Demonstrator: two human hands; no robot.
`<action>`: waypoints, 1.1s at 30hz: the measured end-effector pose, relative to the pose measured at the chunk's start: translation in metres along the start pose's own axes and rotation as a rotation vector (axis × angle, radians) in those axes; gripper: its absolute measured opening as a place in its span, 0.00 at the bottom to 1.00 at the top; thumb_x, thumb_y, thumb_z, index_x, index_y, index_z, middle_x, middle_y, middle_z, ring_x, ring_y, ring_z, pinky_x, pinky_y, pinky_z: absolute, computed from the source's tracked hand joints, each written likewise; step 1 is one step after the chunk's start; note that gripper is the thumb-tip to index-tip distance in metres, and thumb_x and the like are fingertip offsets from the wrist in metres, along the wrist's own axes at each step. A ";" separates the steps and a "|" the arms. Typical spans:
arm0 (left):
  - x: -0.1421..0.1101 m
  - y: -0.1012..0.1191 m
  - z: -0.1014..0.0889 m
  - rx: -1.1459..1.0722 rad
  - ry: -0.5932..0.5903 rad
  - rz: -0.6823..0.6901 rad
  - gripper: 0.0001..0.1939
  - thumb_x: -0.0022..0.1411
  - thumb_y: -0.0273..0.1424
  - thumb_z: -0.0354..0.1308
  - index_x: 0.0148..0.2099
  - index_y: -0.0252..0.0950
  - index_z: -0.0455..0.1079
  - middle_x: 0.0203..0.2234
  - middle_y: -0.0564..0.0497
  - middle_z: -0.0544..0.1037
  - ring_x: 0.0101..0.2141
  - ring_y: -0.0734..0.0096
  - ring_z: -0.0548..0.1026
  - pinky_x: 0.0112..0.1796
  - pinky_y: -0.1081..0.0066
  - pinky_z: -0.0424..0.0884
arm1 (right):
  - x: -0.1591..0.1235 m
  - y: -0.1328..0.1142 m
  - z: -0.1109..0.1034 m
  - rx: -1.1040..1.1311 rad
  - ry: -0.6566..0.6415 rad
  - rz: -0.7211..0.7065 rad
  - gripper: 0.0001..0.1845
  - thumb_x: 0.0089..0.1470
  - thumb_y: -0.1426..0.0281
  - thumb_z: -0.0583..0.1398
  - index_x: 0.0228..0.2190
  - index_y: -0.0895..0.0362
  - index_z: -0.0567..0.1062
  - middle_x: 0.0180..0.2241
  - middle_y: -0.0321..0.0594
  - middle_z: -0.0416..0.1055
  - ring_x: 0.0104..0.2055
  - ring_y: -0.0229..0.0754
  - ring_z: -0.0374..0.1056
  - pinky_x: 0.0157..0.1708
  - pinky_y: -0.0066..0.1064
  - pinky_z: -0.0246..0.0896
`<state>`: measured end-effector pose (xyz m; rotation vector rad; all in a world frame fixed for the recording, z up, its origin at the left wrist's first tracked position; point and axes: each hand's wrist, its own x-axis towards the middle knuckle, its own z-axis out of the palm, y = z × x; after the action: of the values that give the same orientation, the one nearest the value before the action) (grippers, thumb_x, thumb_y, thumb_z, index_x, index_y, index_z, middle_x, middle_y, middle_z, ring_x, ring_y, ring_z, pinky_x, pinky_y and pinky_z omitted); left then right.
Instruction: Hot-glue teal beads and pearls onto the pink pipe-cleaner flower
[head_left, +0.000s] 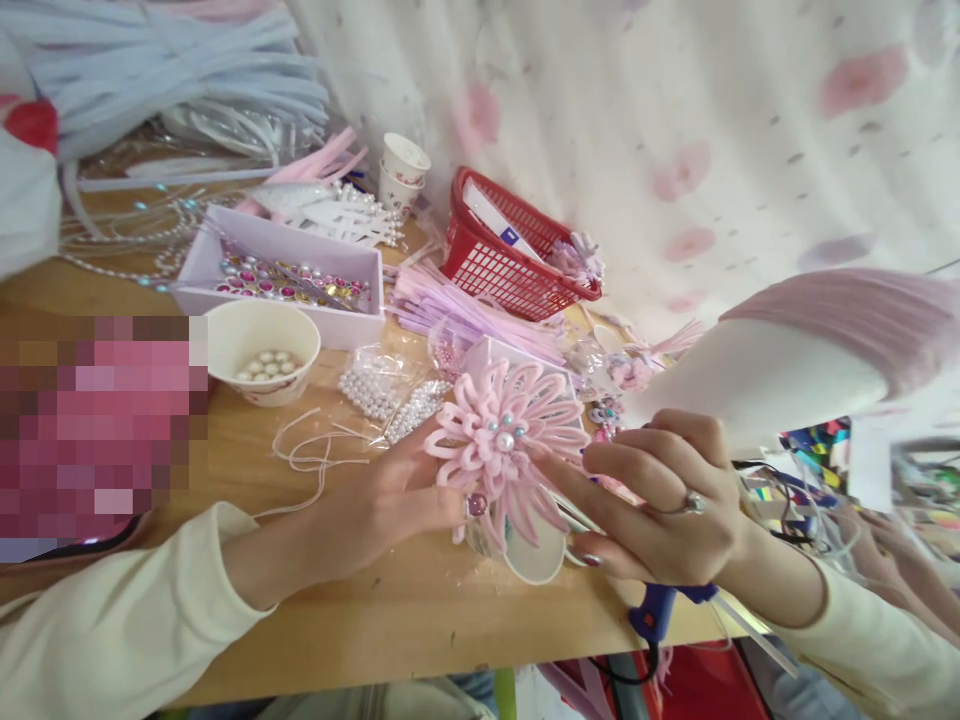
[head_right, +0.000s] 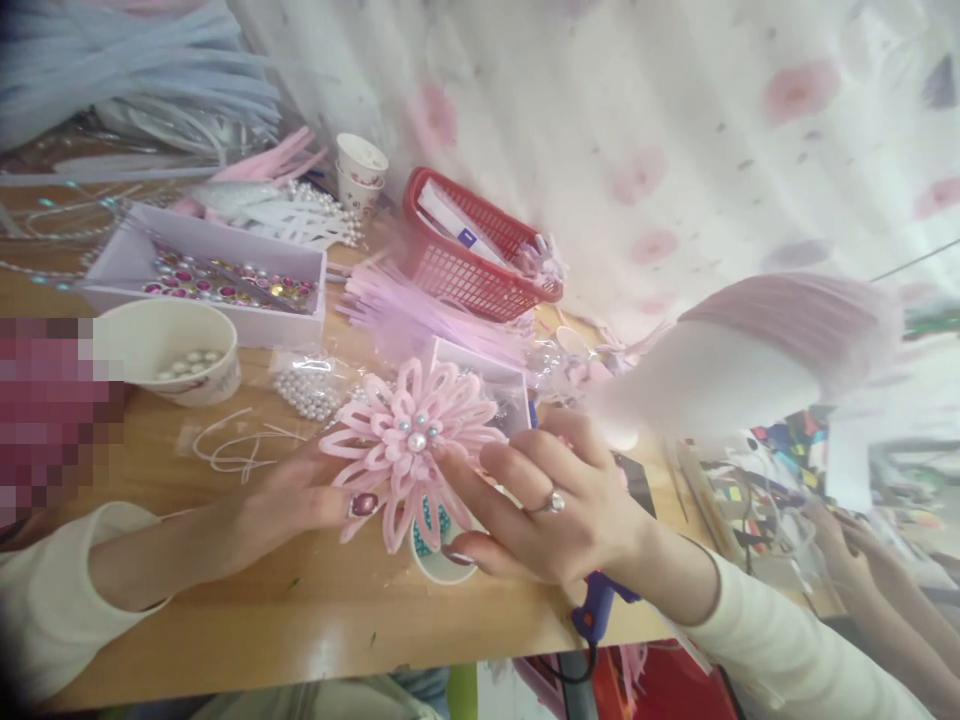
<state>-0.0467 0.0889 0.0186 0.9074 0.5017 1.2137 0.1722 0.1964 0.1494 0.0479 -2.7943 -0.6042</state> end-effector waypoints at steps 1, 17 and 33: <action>0.000 -0.003 0.000 -0.022 -0.011 0.010 0.25 0.68 0.34 0.62 0.66 0.47 0.67 0.58 0.50 0.78 0.61 0.52 0.72 0.49 0.64 0.71 | 0.002 0.000 0.000 -0.047 0.019 -0.062 0.24 0.75 0.58 0.49 0.47 0.54 0.82 0.31 0.38 0.70 0.34 0.43 0.62 0.36 0.41 0.55; 0.004 -0.004 -0.001 -0.092 -0.075 0.061 0.24 0.68 0.30 0.63 0.65 0.43 0.69 0.51 0.50 0.79 0.46 0.69 0.76 0.43 0.72 0.72 | 0.005 0.003 0.002 -0.267 0.102 -0.200 0.20 0.74 0.64 0.53 0.42 0.54 0.85 0.32 0.35 0.72 0.35 0.39 0.63 0.33 0.37 0.53; 0.003 0.004 0.000 0.028 -0.012 0.014 0.14 0.68 0.29 0.63 0.55 0.38 0.72 0.41 0.53 0.77 0.43 0.69 0.74 0.40 0.72 0.73 | 0.009 0.005 -0.006 -0.242 0.116 -0.295 0.24 0.73 0.68 0.54 0.31 0.53 0.86 0.44 0.40 0.79 0.41 0.40 0.65 0.40 0.28 0.67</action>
<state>-0.0480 0.0917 0.0218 0.9429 0.5042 1.2155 0.1654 0.1975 0.1584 0.4370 -2.5999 -0.9716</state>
